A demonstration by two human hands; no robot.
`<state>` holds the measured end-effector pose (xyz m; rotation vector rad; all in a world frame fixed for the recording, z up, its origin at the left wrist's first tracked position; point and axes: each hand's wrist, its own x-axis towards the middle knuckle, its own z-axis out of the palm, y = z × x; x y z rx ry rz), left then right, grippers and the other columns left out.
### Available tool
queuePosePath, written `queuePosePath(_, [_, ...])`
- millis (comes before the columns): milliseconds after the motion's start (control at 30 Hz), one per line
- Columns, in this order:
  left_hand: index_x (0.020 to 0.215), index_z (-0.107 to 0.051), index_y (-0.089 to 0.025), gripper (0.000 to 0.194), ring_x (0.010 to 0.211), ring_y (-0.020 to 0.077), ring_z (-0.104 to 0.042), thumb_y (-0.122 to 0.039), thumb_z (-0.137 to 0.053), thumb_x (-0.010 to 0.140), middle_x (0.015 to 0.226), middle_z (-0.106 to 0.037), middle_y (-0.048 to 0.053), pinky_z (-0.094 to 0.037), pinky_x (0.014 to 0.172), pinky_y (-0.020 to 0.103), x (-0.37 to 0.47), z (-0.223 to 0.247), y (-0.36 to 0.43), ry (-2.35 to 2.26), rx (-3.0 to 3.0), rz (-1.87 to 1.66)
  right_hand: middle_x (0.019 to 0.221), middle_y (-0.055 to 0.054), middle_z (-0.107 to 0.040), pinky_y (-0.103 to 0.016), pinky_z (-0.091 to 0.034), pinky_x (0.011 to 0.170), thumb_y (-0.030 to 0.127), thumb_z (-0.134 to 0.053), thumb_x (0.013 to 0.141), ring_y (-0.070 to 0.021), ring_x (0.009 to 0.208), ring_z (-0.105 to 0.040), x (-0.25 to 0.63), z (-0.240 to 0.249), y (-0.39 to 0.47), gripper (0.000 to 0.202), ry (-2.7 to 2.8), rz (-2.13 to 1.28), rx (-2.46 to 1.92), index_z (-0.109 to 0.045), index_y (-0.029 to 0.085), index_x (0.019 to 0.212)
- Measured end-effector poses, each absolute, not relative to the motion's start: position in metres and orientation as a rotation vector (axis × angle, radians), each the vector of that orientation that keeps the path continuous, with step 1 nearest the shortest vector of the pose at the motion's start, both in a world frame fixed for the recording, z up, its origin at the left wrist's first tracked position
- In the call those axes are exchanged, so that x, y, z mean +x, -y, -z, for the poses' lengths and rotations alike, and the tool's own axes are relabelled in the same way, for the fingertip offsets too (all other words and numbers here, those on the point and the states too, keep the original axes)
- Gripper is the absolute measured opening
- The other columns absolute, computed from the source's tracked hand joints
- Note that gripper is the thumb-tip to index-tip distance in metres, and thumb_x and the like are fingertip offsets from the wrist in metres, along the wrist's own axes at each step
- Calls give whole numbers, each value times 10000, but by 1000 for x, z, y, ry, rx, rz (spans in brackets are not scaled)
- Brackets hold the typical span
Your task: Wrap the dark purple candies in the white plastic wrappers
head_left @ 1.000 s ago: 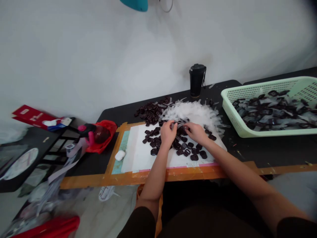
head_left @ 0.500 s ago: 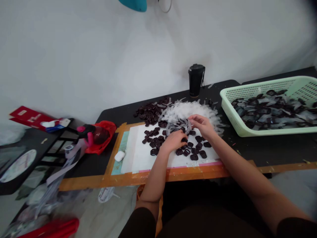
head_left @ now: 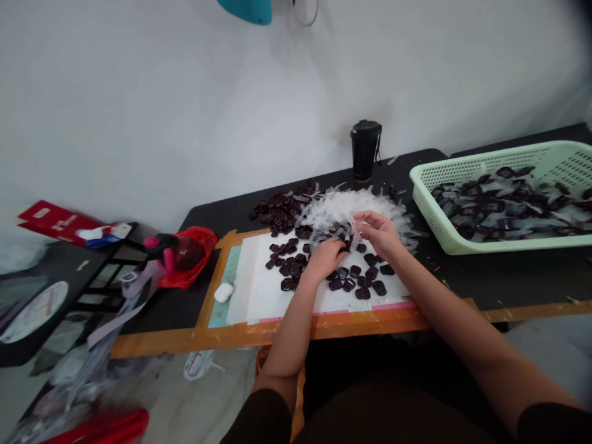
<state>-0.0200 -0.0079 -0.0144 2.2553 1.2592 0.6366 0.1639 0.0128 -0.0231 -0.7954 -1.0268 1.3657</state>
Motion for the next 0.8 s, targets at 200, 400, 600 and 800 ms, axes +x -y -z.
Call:
queuePosePath(200, [931, -672, -185, 227, 654, 158, -607, -347, -520, 881, 722, -656, 35, -470, 652, 279, -18, 17, 0, -1328, 1805, -983, 844, -27, -708, -267, -505, 618, 369, -782, 659, -137, 677, -625, 164, 24, -15, 475, 994, -1351, -795, -618, 233, 1084])
queuePosePath(400, [823, -653, -154, 277, 594, 85, -541, -419, -692, 750, 760, -641, 13, -435, 562, 205, -17, 14, -2, -1033, 1247, -1184, 876, -51, -735, -290, -536, 775, 361, -793, 667, -157, 807, -681, 165, 23, -15, 294, 897, -1383, -836, -680, 195, 882])
queuePosePath(600, [822, -659, -143, 317, 498, 45, -467, -445, -705, 736, 709, -618, 8, -351, 473, 184, -12, 13, 0, -891, 992, -1223, 895, -50, -732, -254, -542, 697, 356, -792, 660, -129, 738, -678, 166, 20, -14, 315, 821, -1391, -877, -657, 192, 893])
queuePosePath(800, [790, -669, -151, 219, 609, 39, -514, -292, -781, 664, 801, -638, -2, -416, 602, 173, -10, 11, 3, -812, 889, -1196, 700, 24, -652, -219, -515, 558, 366, -754, 687, -95, 569, -618, 166, 13, -12, 330, 746, -1425, -855, -573, 213, 917])
